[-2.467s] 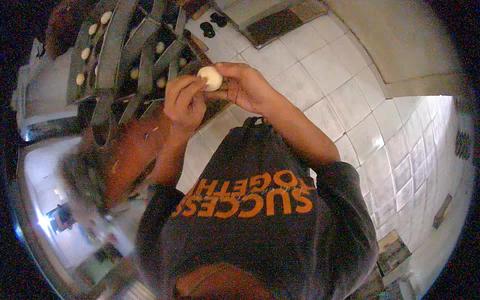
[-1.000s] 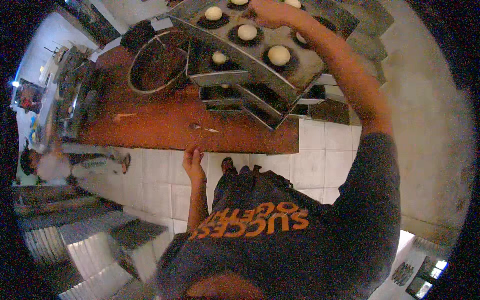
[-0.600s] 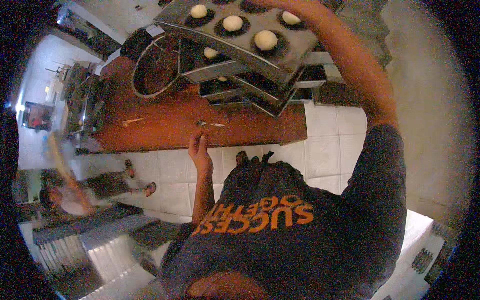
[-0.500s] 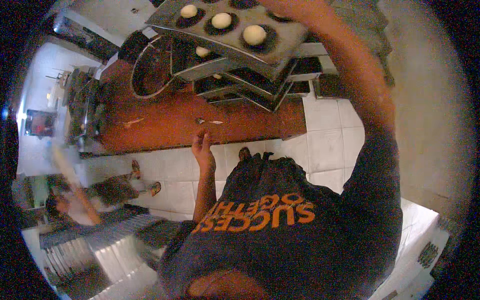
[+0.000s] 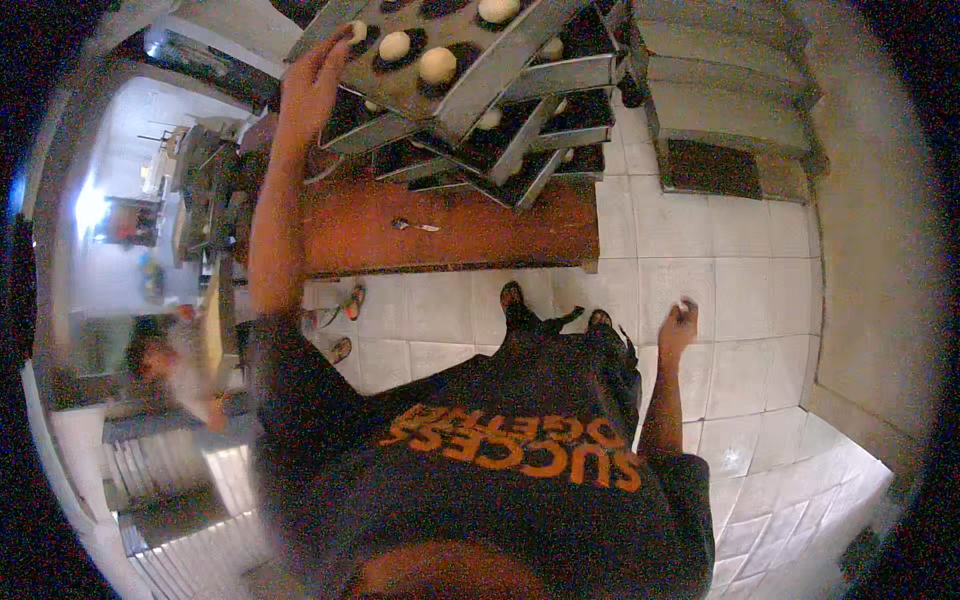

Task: The person fills small pieces of dough with a dark mixture from a bowl by hand and places the filled dough onto a metal tray.

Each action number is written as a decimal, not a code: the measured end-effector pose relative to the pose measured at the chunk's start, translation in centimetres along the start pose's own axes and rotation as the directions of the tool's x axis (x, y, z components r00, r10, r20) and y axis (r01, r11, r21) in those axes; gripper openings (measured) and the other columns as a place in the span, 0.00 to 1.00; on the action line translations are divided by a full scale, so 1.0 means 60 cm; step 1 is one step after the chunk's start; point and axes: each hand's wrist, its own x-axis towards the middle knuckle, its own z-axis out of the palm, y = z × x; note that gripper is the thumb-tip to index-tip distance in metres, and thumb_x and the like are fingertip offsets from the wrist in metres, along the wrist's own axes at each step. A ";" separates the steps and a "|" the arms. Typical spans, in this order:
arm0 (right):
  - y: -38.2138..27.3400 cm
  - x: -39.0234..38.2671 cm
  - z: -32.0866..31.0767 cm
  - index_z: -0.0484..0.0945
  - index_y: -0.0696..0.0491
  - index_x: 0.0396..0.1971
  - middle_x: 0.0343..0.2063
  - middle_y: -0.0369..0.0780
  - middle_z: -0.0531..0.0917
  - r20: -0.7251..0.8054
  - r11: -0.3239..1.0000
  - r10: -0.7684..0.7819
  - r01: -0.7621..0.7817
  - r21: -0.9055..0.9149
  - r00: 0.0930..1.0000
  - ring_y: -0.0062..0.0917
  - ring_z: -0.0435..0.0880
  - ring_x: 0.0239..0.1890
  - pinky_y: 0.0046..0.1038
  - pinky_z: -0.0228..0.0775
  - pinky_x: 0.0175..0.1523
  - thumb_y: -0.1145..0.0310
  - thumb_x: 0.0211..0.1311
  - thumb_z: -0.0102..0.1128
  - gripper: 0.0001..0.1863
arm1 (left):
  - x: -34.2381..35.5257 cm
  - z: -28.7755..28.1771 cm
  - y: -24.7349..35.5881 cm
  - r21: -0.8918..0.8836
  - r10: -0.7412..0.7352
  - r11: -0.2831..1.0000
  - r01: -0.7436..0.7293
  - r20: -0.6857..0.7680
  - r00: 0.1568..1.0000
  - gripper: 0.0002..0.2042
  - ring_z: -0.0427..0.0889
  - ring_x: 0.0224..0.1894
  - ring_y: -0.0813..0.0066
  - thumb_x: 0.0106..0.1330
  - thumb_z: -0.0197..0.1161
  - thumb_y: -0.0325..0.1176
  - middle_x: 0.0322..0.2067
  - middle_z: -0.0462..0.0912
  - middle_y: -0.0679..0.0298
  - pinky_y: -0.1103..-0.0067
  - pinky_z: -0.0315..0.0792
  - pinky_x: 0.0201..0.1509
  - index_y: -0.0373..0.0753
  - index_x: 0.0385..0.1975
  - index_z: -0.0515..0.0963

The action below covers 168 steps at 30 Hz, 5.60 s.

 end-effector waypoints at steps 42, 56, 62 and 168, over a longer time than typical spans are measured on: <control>-0.495 -0.081 0.249 0.74 0.58 0.34 0.17 0.35 0.74 0.998 0.969 0.041 0.244 -0.026 -0.057 0.20 0.71 0.19 0.22 0.64 0.24 0.58 0.55 0.53 0.17 | -0.675 0.103 -0.080 -0.554 -0.907 0.420 0.719 -0.276 0.317 0.11 0.69 0.24 0.81 0.59 0.52 0.31 0.23 0.75 0.65 0.86 0.65 0.29 0.33 0.38 0.74; -0.649 -0.280 0.536 0.70 0.56 0.44 0.40 0.53 0.73 0.960 0.358 -0.269 0.933 0.026 0.076 0.47 0.74 0.40 0.39 0.66 0.46 0.66 0.52 0.49 0.18 | -0.668 -0.044 -0.439 -0.556 -0.942 0.245 0.794 0.057 0.330 0.10 0.76 0.28 0.74 0.59 0.53 0.30 0.26 0.78 0.59 0.79 0.69 0.33 0.32 0.36 0.74; -0.626 -0.275 0.581 0.67 0.52 0.48 0.44 0.52 0.72 0.948 0.503 -0.207 0.858 -0.108 0.241 0.47 0.73 0.41 0.39 0.65 0.47 0.65 0.52 0.49 0.21 | -0.612 -0.149 -0.666 -0.132 -0.765 0.627 0.768 -0.289 0.575 0.10 0.79 0.31 0.65 0.55 0.56 0.34 0.28 0.78 0.51 0.73 0.71 0.34 0.33 0.31 0.76; -0.656 -0.302 0.508 0.79 0.53 0.33 0.33 0.44 0.79 0.478 0.798 -0.598 0.533 0.282 0.643 0.34 0.78 0.36 0.29 0.68 0.43 0.64 0.43 0.64 0.15 | -0.446 0.077 -0.323 -0.708 -0.470 -0.591 0.387 0.692 0.548 0.19 0.72 0.44 0.70 0.62 0.49 0.42 0.43 0.70 0.61 0.77 0.67 0.48 0.37 0.48 0.64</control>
